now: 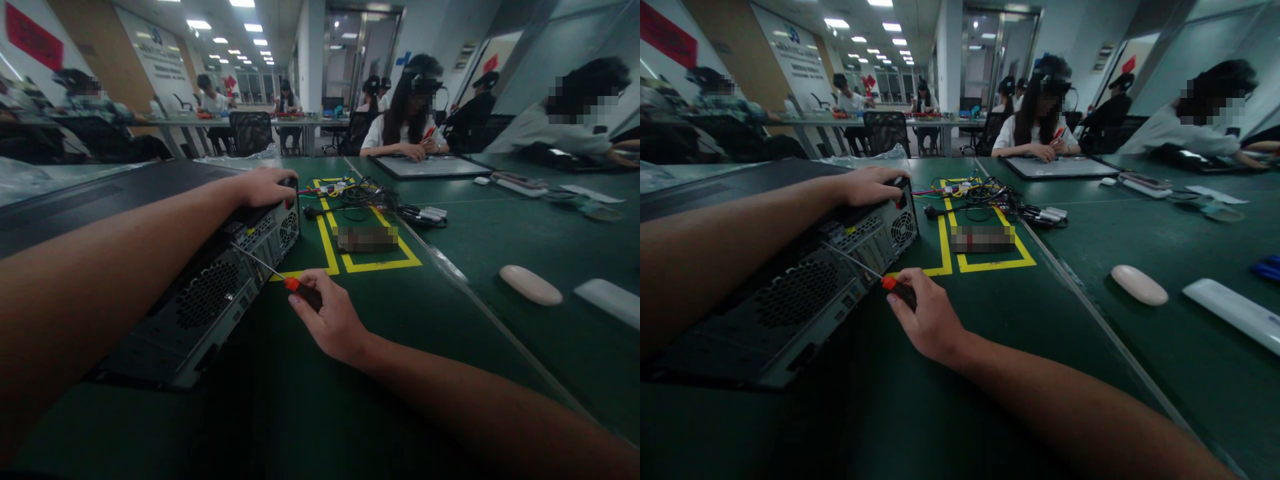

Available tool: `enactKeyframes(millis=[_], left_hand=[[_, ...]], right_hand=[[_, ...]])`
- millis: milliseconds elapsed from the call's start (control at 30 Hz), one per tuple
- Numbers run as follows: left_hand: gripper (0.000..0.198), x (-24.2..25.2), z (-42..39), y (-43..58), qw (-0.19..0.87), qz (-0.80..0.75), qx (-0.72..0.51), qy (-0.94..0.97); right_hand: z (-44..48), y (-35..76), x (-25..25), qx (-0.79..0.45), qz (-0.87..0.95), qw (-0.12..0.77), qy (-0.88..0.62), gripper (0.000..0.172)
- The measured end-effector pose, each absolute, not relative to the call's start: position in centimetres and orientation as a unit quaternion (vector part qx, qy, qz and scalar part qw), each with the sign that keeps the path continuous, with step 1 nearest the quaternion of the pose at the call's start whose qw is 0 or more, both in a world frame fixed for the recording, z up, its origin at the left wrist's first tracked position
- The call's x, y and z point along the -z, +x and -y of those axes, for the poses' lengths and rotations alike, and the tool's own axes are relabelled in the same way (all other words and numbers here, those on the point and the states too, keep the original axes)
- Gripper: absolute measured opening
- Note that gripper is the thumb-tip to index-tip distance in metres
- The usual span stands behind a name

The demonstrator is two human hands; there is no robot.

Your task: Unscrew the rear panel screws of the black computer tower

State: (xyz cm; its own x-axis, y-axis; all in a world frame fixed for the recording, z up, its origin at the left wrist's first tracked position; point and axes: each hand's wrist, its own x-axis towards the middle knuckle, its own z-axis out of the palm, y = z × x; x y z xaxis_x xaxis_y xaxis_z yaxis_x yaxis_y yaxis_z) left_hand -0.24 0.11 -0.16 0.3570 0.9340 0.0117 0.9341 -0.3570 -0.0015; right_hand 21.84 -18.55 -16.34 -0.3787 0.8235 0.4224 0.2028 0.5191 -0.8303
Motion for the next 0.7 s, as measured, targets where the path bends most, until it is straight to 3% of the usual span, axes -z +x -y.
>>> enactKeyframes(millis=[700], left_hand=[[0.091, 0.25, -0.43, -0.38, 0.009, 0.560, -0.002, -0.828]], right_hand=[[18.59, 21.83, 16.44, -0.345, 0.753, 0.434, -0.353, 0.018]])
